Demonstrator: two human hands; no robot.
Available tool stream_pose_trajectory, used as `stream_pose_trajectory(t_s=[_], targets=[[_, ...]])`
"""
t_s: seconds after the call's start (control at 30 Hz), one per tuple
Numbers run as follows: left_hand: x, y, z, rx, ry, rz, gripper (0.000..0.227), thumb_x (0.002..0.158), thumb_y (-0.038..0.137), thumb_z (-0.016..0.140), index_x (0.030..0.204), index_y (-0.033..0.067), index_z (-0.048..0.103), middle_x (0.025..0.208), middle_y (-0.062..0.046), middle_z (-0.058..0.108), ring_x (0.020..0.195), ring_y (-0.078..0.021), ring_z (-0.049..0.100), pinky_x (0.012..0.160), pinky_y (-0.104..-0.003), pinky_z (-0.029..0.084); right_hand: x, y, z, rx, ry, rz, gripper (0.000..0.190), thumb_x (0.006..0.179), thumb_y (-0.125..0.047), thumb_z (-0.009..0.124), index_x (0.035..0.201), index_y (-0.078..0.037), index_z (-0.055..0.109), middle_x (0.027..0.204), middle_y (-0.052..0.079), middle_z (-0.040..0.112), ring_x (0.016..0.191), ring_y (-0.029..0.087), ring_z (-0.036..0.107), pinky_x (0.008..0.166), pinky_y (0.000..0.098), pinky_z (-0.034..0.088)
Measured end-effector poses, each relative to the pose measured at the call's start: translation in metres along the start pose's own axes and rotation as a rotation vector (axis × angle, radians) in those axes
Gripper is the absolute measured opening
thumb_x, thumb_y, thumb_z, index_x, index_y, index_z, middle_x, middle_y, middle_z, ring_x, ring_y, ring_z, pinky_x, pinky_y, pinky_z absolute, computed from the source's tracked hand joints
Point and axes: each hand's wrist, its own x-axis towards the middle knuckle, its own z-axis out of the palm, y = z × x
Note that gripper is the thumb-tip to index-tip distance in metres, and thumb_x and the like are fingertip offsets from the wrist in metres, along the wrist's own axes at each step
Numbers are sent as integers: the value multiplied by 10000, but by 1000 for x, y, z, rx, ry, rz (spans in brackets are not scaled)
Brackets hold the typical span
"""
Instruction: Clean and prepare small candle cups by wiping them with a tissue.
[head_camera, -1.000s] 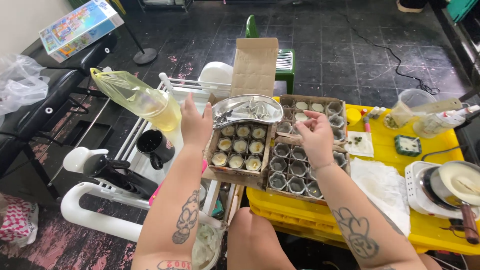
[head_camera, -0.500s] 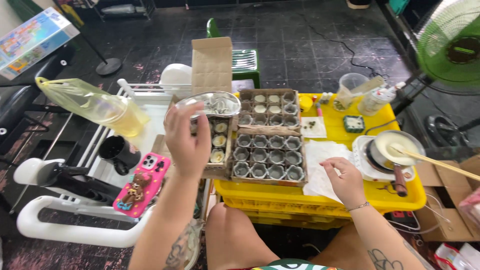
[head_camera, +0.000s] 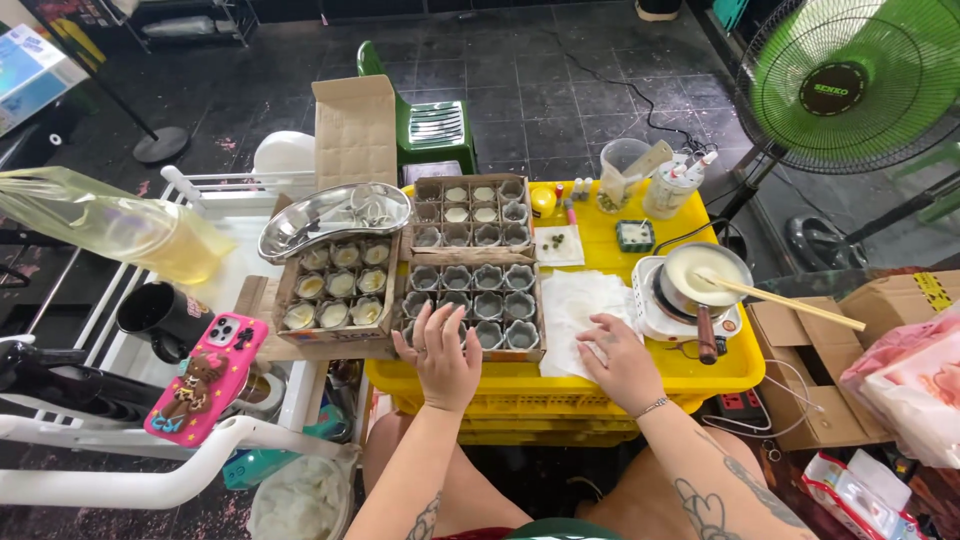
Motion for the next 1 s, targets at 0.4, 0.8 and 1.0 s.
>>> stream_pose_trajectory(t_s=[0.4, 0.8, 1.0], targets=[[-25, -6, -3, 1, -216, 29, 460, 1048, 265, 513, 1500, 181, 506, 1641, -126, 384, 1543, -360, 319, 1189, -611, 137, -5, -9, -5, -3, 162, -101, 132, 887, -199, 723, 977, -115, 771, 1153, 81, 688, 1076, 295, 663, 921, 396, 534], [-49, -27, 19, -27, -373, -10, 700, 1056, 425, 509, 1629, 156, 211, 1714, -204, 88, 1564, -513, 11, 1149, -766, -51, 12, -66, 30, 15, 153, -175, 231, 818, -266, 843, 961, -132, 722, 1290, 81, 619, 1248, 340, 547, 1044, 439, 462], [-51, -32, 24, -47, -353, -15, 826, 1014, 559, 534, 1638, 145, 185, 1719, -172, 88, 1574, -482, 1, 1174, -738, -43, 17, -71, 51, -10, 298, -189, 787, 668, -439, 895, 1252, -31, 561, 1448, 207, 410, 1298, 447, 423, 1076, 507, 381]])
